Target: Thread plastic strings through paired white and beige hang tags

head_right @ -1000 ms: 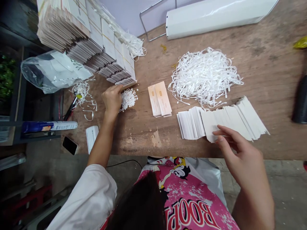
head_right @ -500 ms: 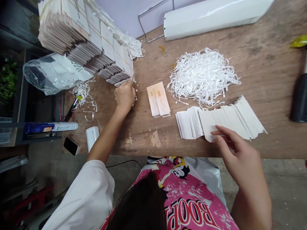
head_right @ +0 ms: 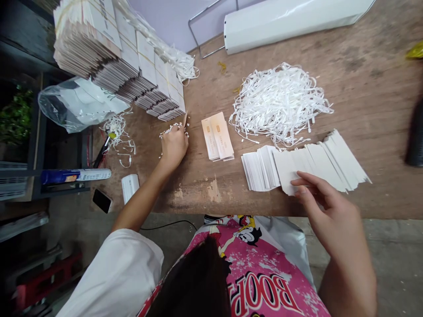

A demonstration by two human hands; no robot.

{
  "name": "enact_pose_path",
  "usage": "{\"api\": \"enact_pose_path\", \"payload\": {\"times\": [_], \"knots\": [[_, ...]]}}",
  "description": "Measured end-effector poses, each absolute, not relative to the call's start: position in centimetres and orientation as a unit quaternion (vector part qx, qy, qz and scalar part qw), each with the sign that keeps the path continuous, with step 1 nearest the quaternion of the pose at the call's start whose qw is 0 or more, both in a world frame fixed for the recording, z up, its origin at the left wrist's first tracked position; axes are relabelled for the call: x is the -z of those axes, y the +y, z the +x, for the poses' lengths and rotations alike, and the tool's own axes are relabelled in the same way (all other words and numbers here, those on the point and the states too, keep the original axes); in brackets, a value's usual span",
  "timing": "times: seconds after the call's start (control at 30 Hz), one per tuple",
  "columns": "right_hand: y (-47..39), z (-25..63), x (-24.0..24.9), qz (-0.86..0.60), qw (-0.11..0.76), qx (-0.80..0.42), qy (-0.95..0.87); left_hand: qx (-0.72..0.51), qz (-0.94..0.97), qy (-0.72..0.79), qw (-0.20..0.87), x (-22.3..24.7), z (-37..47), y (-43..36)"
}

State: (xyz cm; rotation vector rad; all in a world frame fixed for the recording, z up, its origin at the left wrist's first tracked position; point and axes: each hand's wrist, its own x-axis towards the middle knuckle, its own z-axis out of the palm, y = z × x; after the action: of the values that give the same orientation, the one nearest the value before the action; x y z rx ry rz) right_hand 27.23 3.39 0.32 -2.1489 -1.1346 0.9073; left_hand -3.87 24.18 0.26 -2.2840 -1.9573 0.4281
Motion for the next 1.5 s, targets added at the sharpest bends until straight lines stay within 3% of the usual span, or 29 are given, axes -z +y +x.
{"api": "enact_pose_path", "payload": {"times": [0.3, 0.5, 0.73, 0.93, 1.3, 1.4, 1.5], "knots": [[3.7, 27.2, -0.3, -0.800, 0.266, -0.327, -0.427, -0.150, -0.761, -0.622, 0.108, -1.8, -3.1, 25.3], [3.7, 27.3, -0.1, -0.799, 0.266, -0.344, -0.414, -0.226, -0.806, -0.539, 0.092, -0.8, -3.0, 27.0], [3.9, 27.2, -0.4, -0.806, 0.257, -0.332, -0.418, -0.307, -0.826, -0.463, 0.098, -4.8, -5.2, 25.7], [4.2, 27.0, -0.5, -0.809, 0.256, -0.340, -0.404, -0.282, -0.820, -0.482, 0.128, -6.6, -4.6, 27.1], [4.1, 27.1, -0.5, -0.802, 0.279, -0.349, -0.396, -0.311, -0.858, -0.400, 0.085, -6.4, -8.0, 28.8], [4.0, 27.0, -0.5, -0.798, 0.284, -0.357, -0.394, -0.261, -0.854, -0.440, 0.094, -7.7, -9.9, 28.2], [3.8, 27.2, -0.3, -0.792, 0.299, -0.369, -0.385, -0.130, -0.813, -0.557, 0.108, -7.9, -12.8, 26.4]]}}
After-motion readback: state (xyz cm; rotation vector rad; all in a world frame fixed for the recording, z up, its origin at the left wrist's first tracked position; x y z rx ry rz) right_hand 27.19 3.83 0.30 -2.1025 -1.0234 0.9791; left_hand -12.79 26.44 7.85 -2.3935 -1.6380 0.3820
